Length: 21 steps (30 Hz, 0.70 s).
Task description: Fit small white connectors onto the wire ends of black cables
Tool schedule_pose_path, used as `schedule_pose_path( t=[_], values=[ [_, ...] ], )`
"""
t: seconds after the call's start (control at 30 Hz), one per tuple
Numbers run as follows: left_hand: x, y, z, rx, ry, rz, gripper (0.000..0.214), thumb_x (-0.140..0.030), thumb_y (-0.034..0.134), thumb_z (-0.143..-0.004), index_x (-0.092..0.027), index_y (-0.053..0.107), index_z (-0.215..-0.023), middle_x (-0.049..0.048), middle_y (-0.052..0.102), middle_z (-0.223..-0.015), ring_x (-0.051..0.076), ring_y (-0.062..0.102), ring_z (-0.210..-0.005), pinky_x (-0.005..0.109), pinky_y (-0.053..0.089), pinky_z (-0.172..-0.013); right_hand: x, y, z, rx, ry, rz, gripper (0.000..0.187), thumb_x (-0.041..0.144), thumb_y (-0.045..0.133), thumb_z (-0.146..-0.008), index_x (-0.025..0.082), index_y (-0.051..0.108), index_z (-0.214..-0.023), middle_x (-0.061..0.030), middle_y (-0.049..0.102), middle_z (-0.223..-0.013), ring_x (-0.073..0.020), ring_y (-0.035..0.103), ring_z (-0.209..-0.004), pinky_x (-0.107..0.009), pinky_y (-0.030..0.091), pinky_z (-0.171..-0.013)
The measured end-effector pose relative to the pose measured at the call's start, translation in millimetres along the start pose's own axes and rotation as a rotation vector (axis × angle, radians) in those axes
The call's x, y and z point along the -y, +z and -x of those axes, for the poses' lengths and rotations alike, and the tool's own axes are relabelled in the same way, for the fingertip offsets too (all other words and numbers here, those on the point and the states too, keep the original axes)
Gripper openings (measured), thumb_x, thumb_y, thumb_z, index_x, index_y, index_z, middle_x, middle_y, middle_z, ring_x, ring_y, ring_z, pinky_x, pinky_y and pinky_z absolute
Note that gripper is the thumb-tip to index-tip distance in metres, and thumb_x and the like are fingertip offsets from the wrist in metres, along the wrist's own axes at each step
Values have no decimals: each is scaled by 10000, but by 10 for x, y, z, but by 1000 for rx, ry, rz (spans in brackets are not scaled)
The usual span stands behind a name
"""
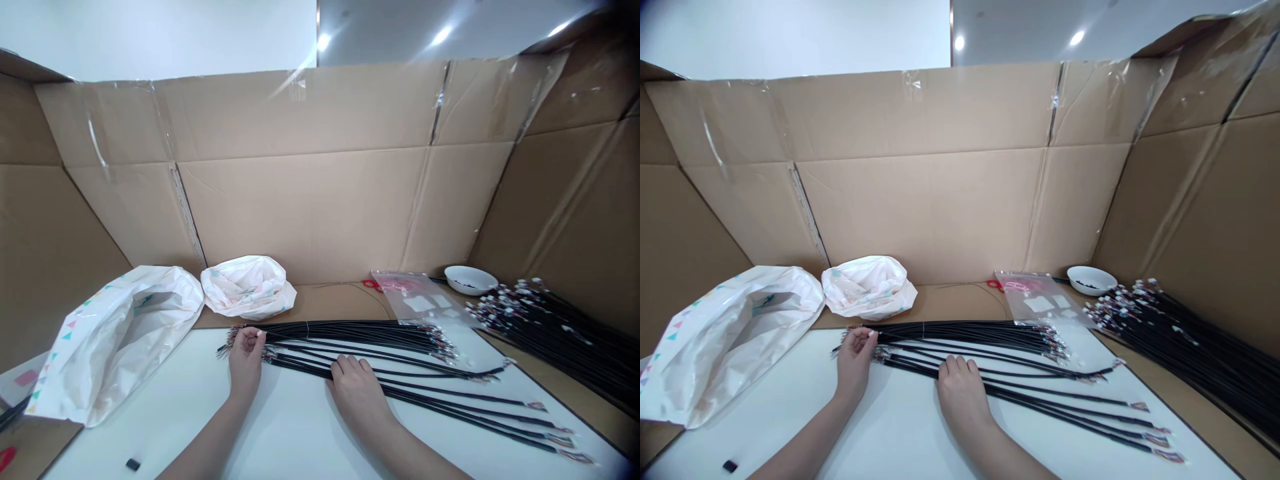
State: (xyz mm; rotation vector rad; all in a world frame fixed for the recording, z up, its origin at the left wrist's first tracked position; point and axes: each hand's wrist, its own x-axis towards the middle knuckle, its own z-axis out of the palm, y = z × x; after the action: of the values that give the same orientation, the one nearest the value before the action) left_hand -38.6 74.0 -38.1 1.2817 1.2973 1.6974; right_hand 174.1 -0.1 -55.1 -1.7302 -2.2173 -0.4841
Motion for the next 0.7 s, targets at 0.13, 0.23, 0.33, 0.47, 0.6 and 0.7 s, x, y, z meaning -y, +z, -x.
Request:
schedule_pose_path(
  t=[0.13, 0.23, 0.33, 0.47, 0.6, 0.7],
  values=[
    [9, -19, 11, 32, -29, 10, 307, -428, 681, -700, -174, 556, -816, 1, 565, -714, 143, 524, -660, 238, 418, -604, 0, 90, -7, -37, -26, 39, 33, 97, 584, -833, 121, 597, -813, -9, 601, -812, -147, 560, -767, -303, 445, -716],
    [4, -36, 27, 26, -56, 15, 329, -457, 670, -706, -179, 545, -831, 3, 566, -726, 149, 527, -670, 239, 413, -600, -5, 123, -10, -69, -43, 56, 56, 78, 574, -834, 118, 586, -797, -3, 595, -801, -139, 564, -762, -298, 459, -712],
    [-10, -41, 63, 21, -69, 7, 353, -486, 668, -706, -185, 542, -841, 7, 569, -742, 158, 533, -695, 242, 411, -609, -18, 102, -10, -115, -41, 52, 71, 61, 556, -834, 120, 574, -799, -2, 591, -799, -142, 564, -763, -299, 461, -708],
    [-14, -36, 101, -14, -57, -6, 407, -558, 641, -708, -193, 535, -853, 11, 553, -783, 169, 527, -736, 250, 413, -623, -43, 27, -6, -183, -5, 11, 145, 4, 483, -833, 132, 541, -797, -3, 581, -753, -146, 563, -701, -276, 439, -649],
    [3, -36, 94, -54, -62, -13, 460, -628, 569, -734, -195, 505, -872, 40, 564, -876, 184, 545, -761, 271, 431, -614, -73, -26, -4, -233, 11, -53, 244, -48, 411, -828, 154, 548, -820, -2, 594, -654, -127, 561, -566, -236, 395, -569],
    [10, -38, 99, -67, -46, -18, 481, -648, 547, -741, -198, 504, -905, 75, 566, -1026, 207, 555, -877, 288, 451, -661, -89, -37, -8, -288, 4, -82, 374, -94, 364, -791, 152, 579, -973, -33, 650, -759, -136, 605, -650, -235, 416, -635]
  ],
)
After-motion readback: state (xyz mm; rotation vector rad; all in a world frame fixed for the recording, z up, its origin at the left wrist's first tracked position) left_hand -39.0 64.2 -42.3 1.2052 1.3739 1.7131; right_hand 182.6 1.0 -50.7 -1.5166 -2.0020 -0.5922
